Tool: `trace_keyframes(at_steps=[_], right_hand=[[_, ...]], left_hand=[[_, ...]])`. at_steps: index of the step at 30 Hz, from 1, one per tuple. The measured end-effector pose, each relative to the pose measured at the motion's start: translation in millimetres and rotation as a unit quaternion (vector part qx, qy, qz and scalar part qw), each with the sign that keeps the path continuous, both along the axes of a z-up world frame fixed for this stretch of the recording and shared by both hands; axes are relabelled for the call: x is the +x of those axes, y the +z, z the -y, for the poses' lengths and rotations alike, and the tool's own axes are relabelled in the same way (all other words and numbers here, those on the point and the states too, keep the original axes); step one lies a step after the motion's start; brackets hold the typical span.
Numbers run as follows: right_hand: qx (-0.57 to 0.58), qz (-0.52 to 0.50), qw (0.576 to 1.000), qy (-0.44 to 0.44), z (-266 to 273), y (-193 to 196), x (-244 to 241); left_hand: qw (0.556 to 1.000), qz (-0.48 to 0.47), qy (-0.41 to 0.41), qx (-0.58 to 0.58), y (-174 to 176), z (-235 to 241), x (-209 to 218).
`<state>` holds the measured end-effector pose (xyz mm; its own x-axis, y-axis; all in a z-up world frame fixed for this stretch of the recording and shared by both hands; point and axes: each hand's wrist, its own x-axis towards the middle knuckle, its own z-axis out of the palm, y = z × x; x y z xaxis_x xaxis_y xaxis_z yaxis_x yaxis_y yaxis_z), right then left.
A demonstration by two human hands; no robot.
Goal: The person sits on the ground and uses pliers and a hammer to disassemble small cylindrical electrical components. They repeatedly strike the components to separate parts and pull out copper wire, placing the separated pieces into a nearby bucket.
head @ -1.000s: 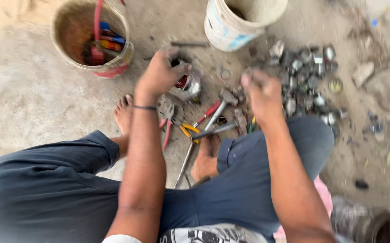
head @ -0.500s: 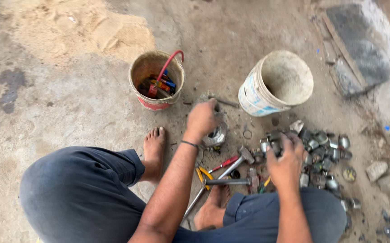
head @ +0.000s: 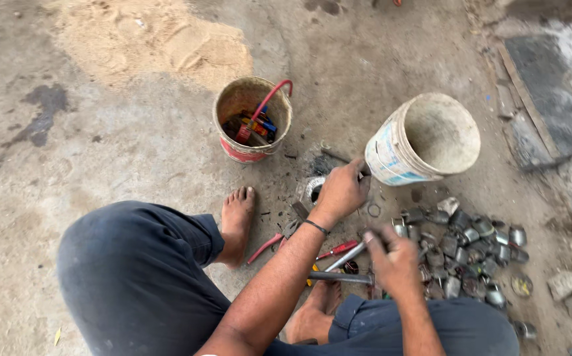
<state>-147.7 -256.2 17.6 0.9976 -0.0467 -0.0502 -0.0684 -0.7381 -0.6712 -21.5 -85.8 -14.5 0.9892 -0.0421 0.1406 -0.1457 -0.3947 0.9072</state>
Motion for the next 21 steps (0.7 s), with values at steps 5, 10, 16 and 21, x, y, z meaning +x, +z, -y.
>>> trace_keyframes(at_steps=[5,10,16,21], right_hand=[[0.099,0.066,0.988,-0.099,15.0,12.2,16.5],[0.117,-0.111,0.986,-0.046,14.6,-1.2,-0.5],[0.15,-0.069,0.967,-0.195,45.8,9.5,19.0],[0.225,-0.027,0.974,-0.016,56.7,2.9,5.6]], left_hand=[[0.953,-0.02,-0.255,-0.161,-8.1,-21.0,20.0],[0.98,-0.111,-0.075,-0.147,-14.4,-33.1,17.9],[0.928,-0.091,-0.238,-0.273,-3.0,-67.8,28.5],[0.983,-0.072,0.095,-0.139,-10.6,-55.1,27.6]])
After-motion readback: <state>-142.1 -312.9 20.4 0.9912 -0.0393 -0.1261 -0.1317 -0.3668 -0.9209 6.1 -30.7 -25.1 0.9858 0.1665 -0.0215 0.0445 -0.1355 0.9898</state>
